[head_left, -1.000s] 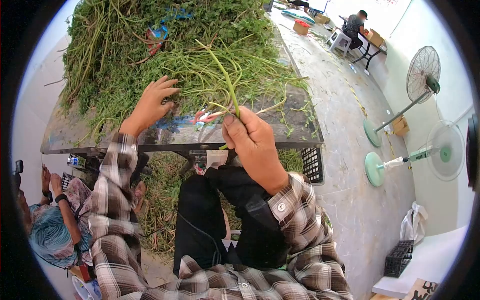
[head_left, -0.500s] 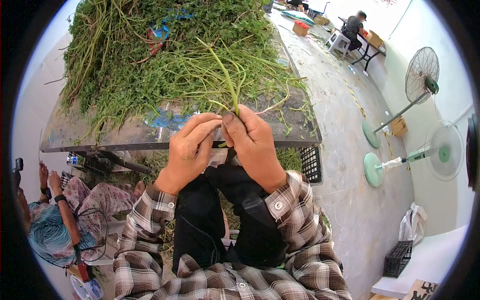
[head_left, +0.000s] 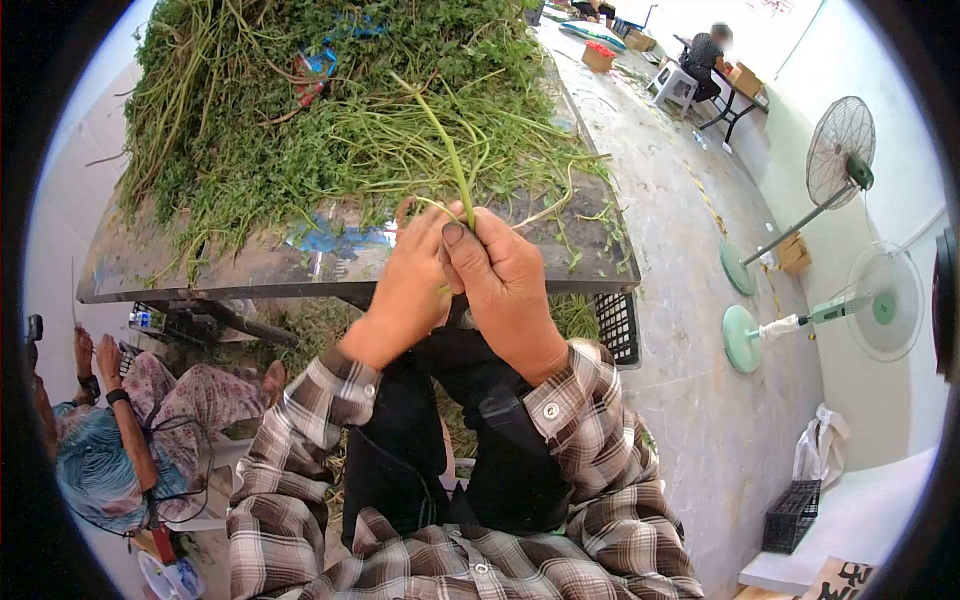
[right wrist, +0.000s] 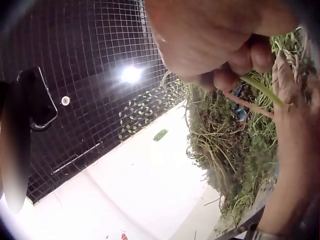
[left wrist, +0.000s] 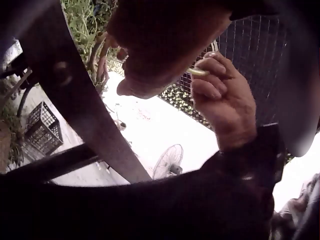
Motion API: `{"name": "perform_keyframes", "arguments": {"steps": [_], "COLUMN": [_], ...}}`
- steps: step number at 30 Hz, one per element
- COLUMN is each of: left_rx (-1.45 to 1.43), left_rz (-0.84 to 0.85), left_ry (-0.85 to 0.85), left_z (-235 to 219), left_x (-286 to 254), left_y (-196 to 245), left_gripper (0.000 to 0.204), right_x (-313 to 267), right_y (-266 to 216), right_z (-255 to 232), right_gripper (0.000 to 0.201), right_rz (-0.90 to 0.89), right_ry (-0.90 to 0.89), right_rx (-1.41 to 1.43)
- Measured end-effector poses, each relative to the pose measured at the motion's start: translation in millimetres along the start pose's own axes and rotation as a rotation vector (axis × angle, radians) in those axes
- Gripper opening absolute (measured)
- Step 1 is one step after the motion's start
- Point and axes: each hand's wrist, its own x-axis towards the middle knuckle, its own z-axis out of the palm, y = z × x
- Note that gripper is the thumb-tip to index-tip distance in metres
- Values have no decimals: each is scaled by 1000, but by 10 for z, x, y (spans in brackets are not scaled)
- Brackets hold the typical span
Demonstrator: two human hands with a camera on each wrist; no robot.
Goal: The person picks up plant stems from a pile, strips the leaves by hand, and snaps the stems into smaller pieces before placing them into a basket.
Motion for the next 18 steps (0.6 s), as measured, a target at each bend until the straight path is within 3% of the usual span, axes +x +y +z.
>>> {"name": "perform_keyframes", "arguments": {"steps": [2,4,6,12,14,18], "left_rx": [23,73,97,217,176,196], "left_rz": [-118,-131,-174,-170,-314,-339], "left_ry": [117,125,-8,24,-75,-63], "left_z": [-61,25,29,-47,-72,-90], "left_x": [95,89,89,198,229,283], "left_y": [-57,-266,-437,-689,-801,-1106], "left_gripper": [42,40,37,23,26,23], "right_x": [5,7,6,14,18,19], "right_y": [-6,-13,-32,-66,-62,-77], "right_z": [-12,-29,-56,-30,-41,-98], "right_gripper": [17,16,15,16,17,19], "right_rz": [12,40,69,76,73,130], "right_ry": [-5,-14,-39,-42,-35,-23], "right_rx": [27,26,31,51,58,16]}}
